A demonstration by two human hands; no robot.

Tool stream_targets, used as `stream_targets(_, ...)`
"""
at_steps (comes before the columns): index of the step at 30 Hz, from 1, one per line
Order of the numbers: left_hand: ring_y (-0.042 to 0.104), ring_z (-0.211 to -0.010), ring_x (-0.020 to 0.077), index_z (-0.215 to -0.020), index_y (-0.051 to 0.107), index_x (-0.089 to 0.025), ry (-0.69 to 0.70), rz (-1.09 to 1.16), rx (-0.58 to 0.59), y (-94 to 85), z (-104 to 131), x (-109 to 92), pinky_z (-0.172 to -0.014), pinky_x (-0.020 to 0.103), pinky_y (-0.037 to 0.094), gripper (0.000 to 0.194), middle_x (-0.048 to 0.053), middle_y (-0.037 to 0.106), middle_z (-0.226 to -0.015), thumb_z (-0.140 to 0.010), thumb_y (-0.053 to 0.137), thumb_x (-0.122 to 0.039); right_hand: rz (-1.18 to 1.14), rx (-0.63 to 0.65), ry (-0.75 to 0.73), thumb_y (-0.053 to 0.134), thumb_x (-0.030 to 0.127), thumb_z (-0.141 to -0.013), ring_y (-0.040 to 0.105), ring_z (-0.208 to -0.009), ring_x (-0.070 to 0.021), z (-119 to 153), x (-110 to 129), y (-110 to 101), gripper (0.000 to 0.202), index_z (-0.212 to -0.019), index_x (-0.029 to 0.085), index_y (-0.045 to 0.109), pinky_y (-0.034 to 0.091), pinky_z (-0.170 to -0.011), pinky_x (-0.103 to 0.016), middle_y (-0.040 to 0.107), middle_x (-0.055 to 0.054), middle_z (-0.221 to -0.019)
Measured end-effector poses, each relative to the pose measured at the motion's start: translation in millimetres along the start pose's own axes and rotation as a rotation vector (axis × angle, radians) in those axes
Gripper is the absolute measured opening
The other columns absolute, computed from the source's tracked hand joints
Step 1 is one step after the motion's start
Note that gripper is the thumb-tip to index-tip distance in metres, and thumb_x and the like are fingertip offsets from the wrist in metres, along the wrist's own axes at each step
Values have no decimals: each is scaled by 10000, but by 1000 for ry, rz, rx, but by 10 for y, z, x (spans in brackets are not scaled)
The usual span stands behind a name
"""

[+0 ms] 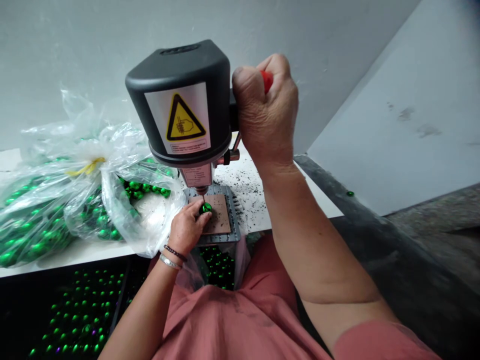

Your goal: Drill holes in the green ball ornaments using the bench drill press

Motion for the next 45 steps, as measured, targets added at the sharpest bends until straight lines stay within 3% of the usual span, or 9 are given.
stream_targets(4,628,-949,191,-1125,623,-232,-108,9,80,33,-40,75,-819,280,458,388,43,692,-1043,-766,598,-379,-3,7,6,485,357,-805,293,-562,-35,-3,-3,3,292,-660,193,290,297,-556,-194,298,61,-601)
stream_targets(8,630,-896,186,-1077,647,-229,-104,-41,95,28,-50,46,-768,260,443,350,47,701,-977,-765,594,-377,-18,-17,-52,475,357,-802,285,-564,-39,82,94,-65,262,-679,191,314,304,-555,-196,295,56,-611)
stream_targets(13,619,-892,187,-1088,640,-224,-78,-115,84,30,-44,14,-750,253,430,361,67,684,-999,-774,580,-391,128,-116,-253,454,308,-811,321,-549,-46,455,316,-297,181,-698,195,368,338,-550,-198,343,53,-614)
stream_targets(19,617,-903,186,-1082,641,-241,-57,-118,83,24,-38,-5,-763,253,429,339,54,682,-1002,-785,566,-388,281,-143,-395,519,241,-767,443,-589,-58,913,294,-438,92,-733,205,441,401,-576,-219,460,46,-653)
stream_targets(35,613,-920,203,-1118,614,-227,-49,-161,65,26,5,-20,-744,261,430,368,70,674,-1028,-809,532,-410,299,-104,-406,503,207,-778,473,-620,-88,1154,158,-429,71,-829,217,455,421,-592,-256,488,24,-688)
stream_targets(45,623,-888,210,-1089,624,-246,-70,-168,65,5,25,-40,-685,261,423,342,62,681,-996,-810,527,-419,283,-153,-408,499,152,-762,477,-579,-76,1242,179,-429,133,-873,214,459,409,-561,-236,503,31,-672)
Point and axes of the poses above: each hand's wrist, its own z-axis away from the middle knuckle, its own y-axis out of the palm, x = y × z, the point moved 9 cm from there along -z, towards the middle knuckle
